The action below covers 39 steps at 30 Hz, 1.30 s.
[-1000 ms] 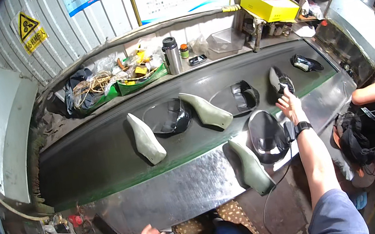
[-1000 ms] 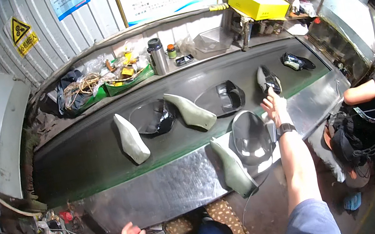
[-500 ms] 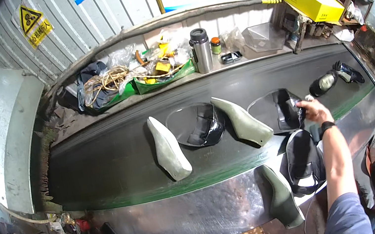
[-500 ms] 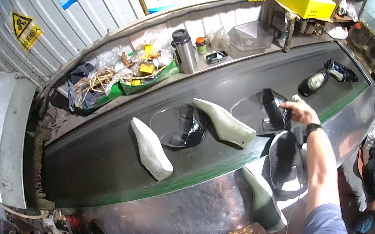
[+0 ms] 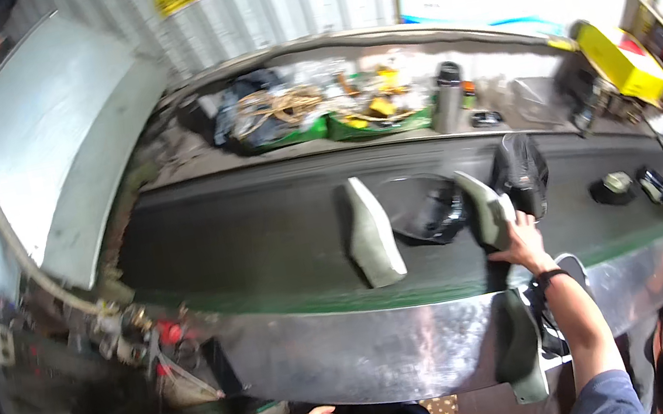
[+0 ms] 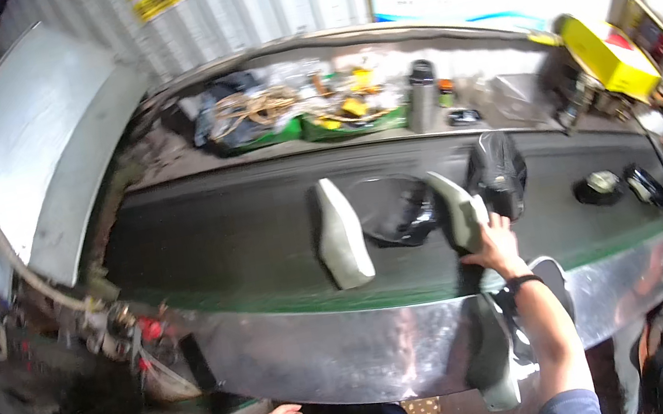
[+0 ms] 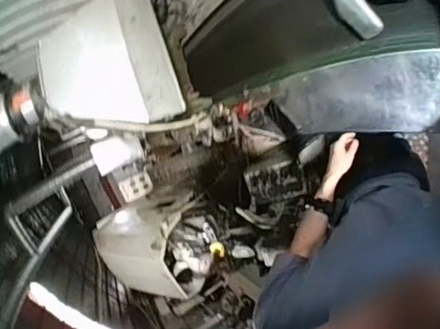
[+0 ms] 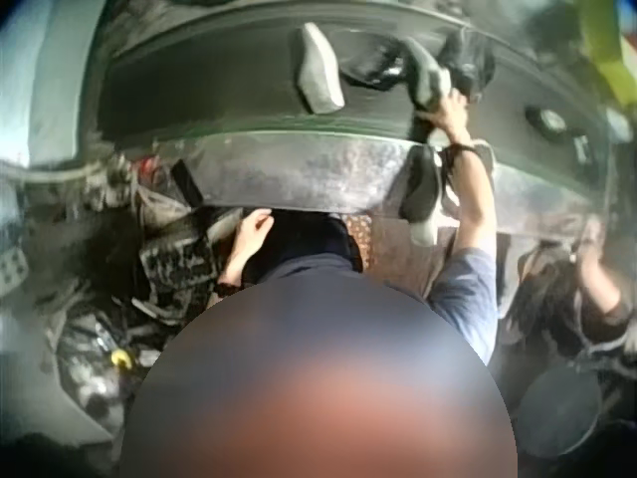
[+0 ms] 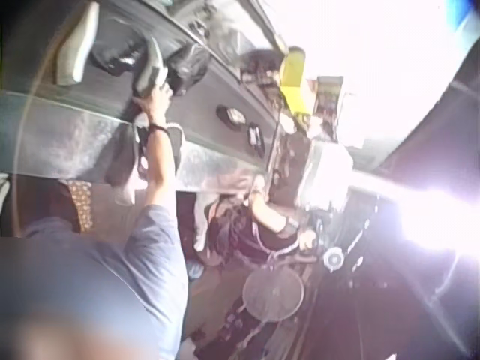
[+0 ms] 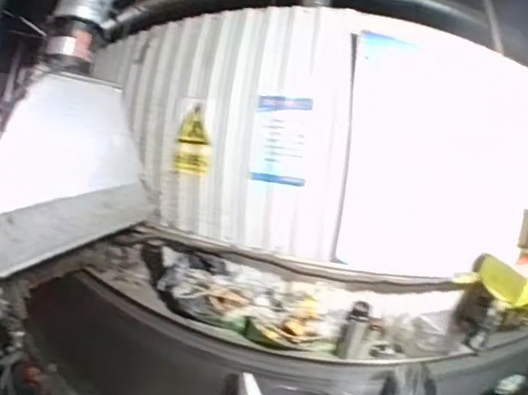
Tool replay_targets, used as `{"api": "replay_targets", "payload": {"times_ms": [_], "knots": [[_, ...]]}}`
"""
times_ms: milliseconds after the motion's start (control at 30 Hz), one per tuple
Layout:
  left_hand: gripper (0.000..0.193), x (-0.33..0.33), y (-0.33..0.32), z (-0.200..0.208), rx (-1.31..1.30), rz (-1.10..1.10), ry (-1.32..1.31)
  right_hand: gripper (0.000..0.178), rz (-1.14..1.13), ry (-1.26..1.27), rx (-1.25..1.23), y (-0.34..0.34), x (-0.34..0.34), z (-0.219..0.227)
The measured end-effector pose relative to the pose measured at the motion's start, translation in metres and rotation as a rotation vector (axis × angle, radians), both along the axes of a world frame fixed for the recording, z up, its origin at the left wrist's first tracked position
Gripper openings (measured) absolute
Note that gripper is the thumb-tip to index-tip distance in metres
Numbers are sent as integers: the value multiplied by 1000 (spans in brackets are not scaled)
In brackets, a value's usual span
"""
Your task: Using a lasting machine to pull and shape the upper part of a shoe over a last.
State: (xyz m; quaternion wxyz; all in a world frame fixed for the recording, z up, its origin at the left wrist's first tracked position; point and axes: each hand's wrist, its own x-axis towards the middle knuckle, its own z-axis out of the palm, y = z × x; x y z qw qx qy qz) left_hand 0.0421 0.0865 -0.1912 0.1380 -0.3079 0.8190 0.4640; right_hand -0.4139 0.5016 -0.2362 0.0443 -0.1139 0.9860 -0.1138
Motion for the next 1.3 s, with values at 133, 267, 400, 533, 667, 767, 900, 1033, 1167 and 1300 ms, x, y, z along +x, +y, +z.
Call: {"api": "replay_targets", "payload": {"times_ms": [133,267,400,533,667,767,900,1033,1167,1300], "knots": [[31,20,-21,22,21,-22,156,95,-57,25,40,-4,8,10],[30,-23,-17,40,80,-101,247,101,-206,-15,-341,-21,47,73],[67,-129,39,57,730,-103,318,91,-211,-31,-697,-60,147,144],[129,-152,75,74,1139,-120,631,46,-249,86,-1101,-114,267,155],[123,-95,34,67,1213,160,677,39,-719,-265,-1647,-124,332,120],[118,-72,-1,38,945,335,334,26,-924,-596,-1997,-116,363,79],[124,-76,10,-12,640,465,116,17,-676,-822,-2015,-101,392,46],[118,-81,55,-42,514,617,138,29,-875,-778,-2015,-101,396,53],[110,-97,45,-35,2,354,126,38,-793,-820,-1908,-112,391,88],[86,-125,-27,-7,1583,522,99,35,-415,-505,-802,-133,411,114]]}}
